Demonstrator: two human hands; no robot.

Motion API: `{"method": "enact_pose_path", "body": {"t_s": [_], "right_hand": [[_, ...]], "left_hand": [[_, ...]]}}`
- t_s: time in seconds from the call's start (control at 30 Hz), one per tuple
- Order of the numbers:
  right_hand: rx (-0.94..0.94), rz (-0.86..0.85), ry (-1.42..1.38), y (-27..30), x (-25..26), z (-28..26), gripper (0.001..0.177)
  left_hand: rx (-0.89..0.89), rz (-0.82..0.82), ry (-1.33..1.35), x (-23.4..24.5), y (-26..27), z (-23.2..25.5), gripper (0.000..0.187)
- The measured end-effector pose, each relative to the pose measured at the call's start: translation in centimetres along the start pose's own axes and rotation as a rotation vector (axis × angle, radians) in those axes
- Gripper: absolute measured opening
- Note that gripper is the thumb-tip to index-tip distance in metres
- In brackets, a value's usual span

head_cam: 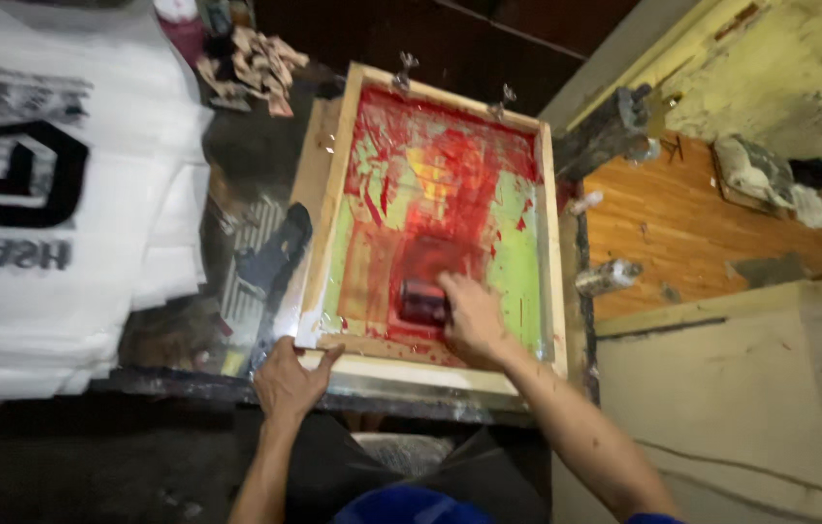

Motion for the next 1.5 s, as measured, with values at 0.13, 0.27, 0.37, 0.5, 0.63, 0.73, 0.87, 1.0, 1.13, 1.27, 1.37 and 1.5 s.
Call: {"method": "enact_pose_path", "body": {"t_s": [0.13, 0.27, 0.37, 0.5, 0.63, 0.73, 0.87, 1.0, 1.13, 1.27, 1.37, 1.5], "right_hand": [[-0.094, -0.011, -0.04, -2.9, 1.1, 2.0, 0.059], [0.017, -0.11, -0.096, 0.8, -0.5, -1.7, 0.054], [0.082, 0.125, 0.045, 0.6, -1.7, -3.2, 0.045], [-0.008, 0.559, 0.342, -7.0, 4.3, -0.6, 0.048], [-0.092, 0.148, 0.152, -9.2, 2.3, 2.3, 0.099], [0.271, 0.369, -0.07, -1.6, 1.5, -1.0, 0.043], [-0.005, 0.392, 0.02, 7.2, 2.9, -0.3, 0.066], [0.088, 1.152, -0.034, 12.2, 15.9, -0.6, 0.035], [0.218, 1.33, -0.074, 7.1, 24.3, 2.9, 0.038], [0.193, 1.336, -0.132, 4.1, 32.7, 4.1, 0.039], [0.209, 1.273, -0.149, 3.9, 37.2, 3.7, 0.057], [0.286, 1.233, -0.113, 2.6, 40.3, 4.0, 0.067]], "left_hand": [[-0.099, 0.119, 0.005, 0.4, 0.7, 0.6, 0.069], [-0.155, 0.14, -0.036, 0.3, 0.9, 0.5, 0.066], [-0.139, 0.129, -0.073, -0.1, 0.7, -0.2, 0.065], [-0.12, 0.104, -0.085, 0.7, 0.2, 0.9, 0.065], [-0.097, 0.111, -0.065, 1.1, 0.5, 0.7, 0.066], [0.0, 0.049, -0.012, 0.9, 0.0, 0.4, 0.07], [0.185, 0.071, 0.395, 1.2, -0.3, 1.9, 0.066], [0.064, 0.189, 0.9, -1.8, -3.9, 5.8, 0.05], [-0.35, 0.203, 0.876, 1.3, -8.4, 14.4, 0.042], [-0.118, -0.37, -0.069, -2.1, -10.7, 13.6, 0.081], [-0.234, -0.389, -0.435, -5.1, -10.6, 9.6, 0.067], [-0.689, 0.057, -0.532, -1.9, -11.7, 7.4, 0.048]]}}
Point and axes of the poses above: each hand's wrist, its own y-axis away from the middle knuckle, its own x-axis out of the back of the hand, z = x × y, the point moved 6 cm from there along -y, towards the middle knuckle, and after that the axes turned 1 degree about y, right-handed, at the moved point
